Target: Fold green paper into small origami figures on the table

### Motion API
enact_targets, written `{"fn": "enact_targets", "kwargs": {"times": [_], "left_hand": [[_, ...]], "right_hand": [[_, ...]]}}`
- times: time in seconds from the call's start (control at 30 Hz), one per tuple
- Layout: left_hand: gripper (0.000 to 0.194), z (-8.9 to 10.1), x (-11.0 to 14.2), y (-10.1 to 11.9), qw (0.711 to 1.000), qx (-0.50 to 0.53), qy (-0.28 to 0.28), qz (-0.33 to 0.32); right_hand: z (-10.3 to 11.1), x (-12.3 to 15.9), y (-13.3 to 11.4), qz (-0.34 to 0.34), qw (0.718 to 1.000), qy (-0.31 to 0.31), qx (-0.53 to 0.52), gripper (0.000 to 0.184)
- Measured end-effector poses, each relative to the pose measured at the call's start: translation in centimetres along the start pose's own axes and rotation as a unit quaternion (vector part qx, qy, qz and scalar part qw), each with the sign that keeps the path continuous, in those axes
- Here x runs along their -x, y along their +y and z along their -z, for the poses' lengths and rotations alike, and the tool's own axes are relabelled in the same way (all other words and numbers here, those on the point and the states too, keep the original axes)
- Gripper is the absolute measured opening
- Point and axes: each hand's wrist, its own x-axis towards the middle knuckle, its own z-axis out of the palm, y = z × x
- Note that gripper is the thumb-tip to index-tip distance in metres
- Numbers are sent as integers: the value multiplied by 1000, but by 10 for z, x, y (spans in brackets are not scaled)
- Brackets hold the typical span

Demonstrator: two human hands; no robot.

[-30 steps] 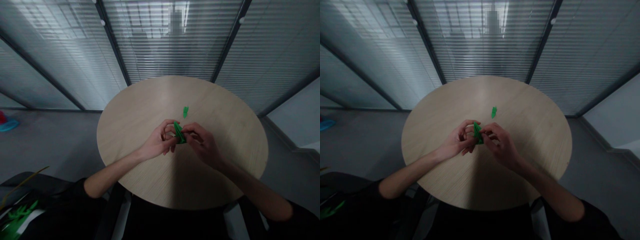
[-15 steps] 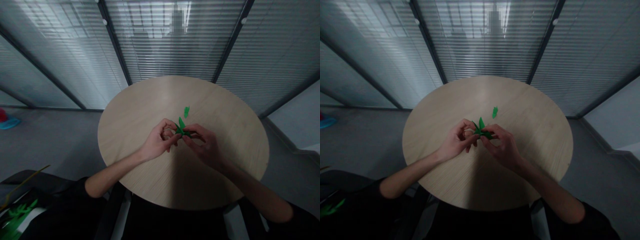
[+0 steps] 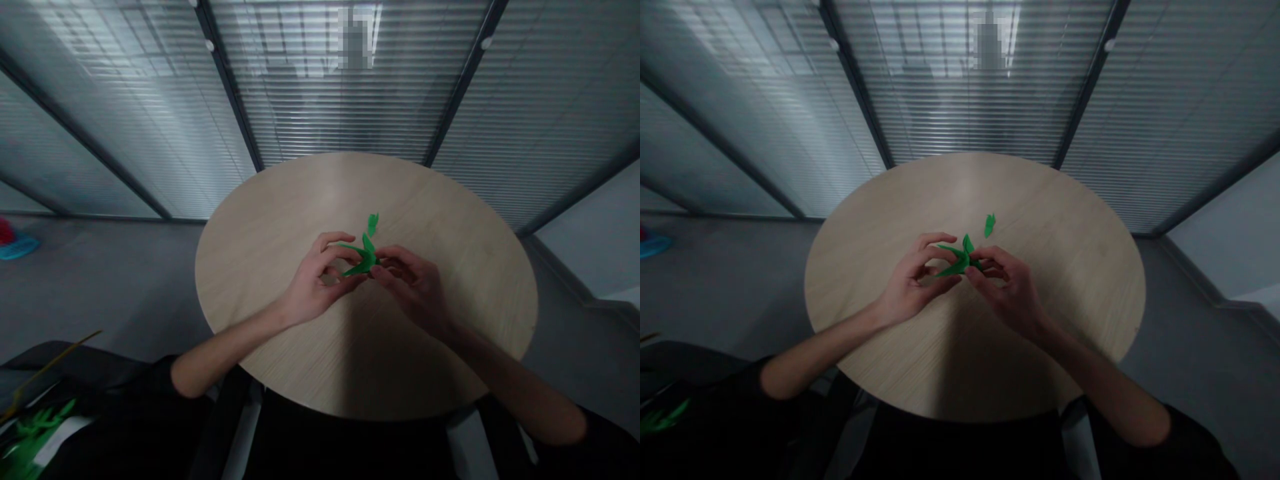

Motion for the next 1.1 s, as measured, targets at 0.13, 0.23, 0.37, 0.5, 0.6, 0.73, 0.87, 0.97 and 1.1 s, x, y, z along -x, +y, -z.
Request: {"fn": "enact_targets", "kwargs": {"times": [0.13, 0.23, 0.37, 0.5, 0.6, 0.73, 0.87, 0.97, 1.1], "left_hand": [[18, 0, -1, 0, 1000, 18, 0, -11], [18, -1, -1, -1, 999, 40, -4, -5], [20, -1, -1, -1, 999, 52, -11, 1], [22, -1, -1, 0, 998, 54, -15, -5], [21, 0, -1, 1, 1000, 21, -4, -23], [18, 0, -1, 1, 998, -20, 7, -58], [15, 0, -2, -1, 992, -69, 20, -106], [16, 1, -2, 0, 988, -86, 19, -127], [16, 1, -1, 3, 989, -78, 14, -126]], "right_hand": [[2, 0, 2, 3, 1000, -16, -5, 18], [3, 0, 3, 13, 1000, -22, -15, 16], [2, 0, 2, 19, 999, -23, -20, 13], [2, 1, 3, 14, 1000, -24, 1, 14], [2, 2, 6, 20, 999, -17, 31, 13], [1, 2, 6, 55, 996, -16, 62, 13], [0, 2, 5, 74, 993, -4, 90, 14], [0, 3, 5, 81, 992, 3, 100, 12], [0, 2, 5, 94, 989, 10, 113, 11]]}}
